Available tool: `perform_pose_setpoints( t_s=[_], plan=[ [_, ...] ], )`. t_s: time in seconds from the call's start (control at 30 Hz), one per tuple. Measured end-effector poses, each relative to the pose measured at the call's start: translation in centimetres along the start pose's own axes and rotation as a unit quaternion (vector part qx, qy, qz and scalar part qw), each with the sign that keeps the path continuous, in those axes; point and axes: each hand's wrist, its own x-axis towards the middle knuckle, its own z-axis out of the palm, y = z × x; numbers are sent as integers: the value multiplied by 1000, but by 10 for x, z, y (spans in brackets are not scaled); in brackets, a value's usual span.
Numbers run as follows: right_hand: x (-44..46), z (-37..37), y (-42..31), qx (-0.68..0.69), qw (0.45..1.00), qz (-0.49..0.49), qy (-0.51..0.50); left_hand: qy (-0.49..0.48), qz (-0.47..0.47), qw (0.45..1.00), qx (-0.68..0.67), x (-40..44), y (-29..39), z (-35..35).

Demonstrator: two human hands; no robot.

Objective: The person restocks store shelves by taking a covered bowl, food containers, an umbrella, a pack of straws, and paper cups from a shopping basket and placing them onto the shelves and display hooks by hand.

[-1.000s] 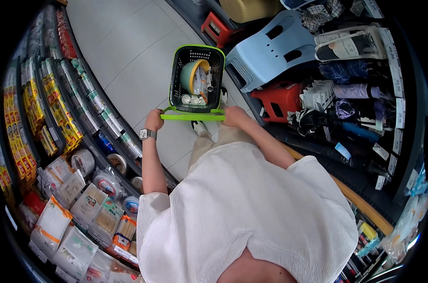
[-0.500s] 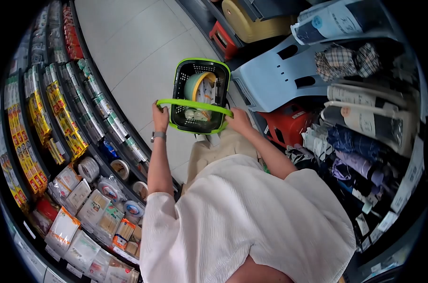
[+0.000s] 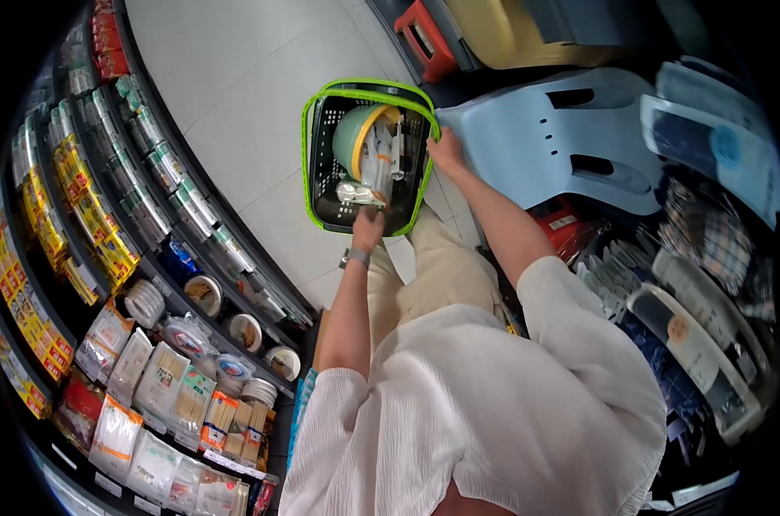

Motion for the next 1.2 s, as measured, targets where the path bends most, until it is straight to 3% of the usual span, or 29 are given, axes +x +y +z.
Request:
perform_pose_setpoints(
  t_s=[0.1,0.27,0.33,0.43,0.57,0.67,0.73,0.77,0.87,1.0,1.07,1.13,1.2],
  plan=[
    [35,29,13,19,1000,18,-8,-4,-23,998,-54,-5,-58,32],
    [56,65,29,-3,999,17,27,15,-72,984,-160,2,-84,49],
    [57,79,34,-9,999,2,36,7,-66,988,-141,24,-95,54],
    [57,96,39,-25,995,-18,91,28,7,999,20,59,-70,58],
    [48,105,39,-44,994,-3,96,20,54,998,31,117,-62,82],
    [49,117,44,-66,984,-78,146,58,1,998,-20,167,-67,104],
    [50,128,51,-89,977,-82,173,-32,-250,959,-127,192,-67,108],
    [50,137,54,-89,978,-76,173,-4,-254,964,-79,199,-66,113],
    [56,158,63,-34,989,-24,144,32,-236,966,-103,227,-86,136],
    [56,166,71,26,993,-9,113,-14,-270,943,-194,255,-111,166],
    [55,167,75,91,991,20,93,72,-263,943,-188,246,-94,177],
    [56,171,79,90,990,10,106,93,-271,938,-196,248,-90,183],
    [54,172,82,88,989,5,120,150,-223,908,-321,247,-93,189]
  ],
)
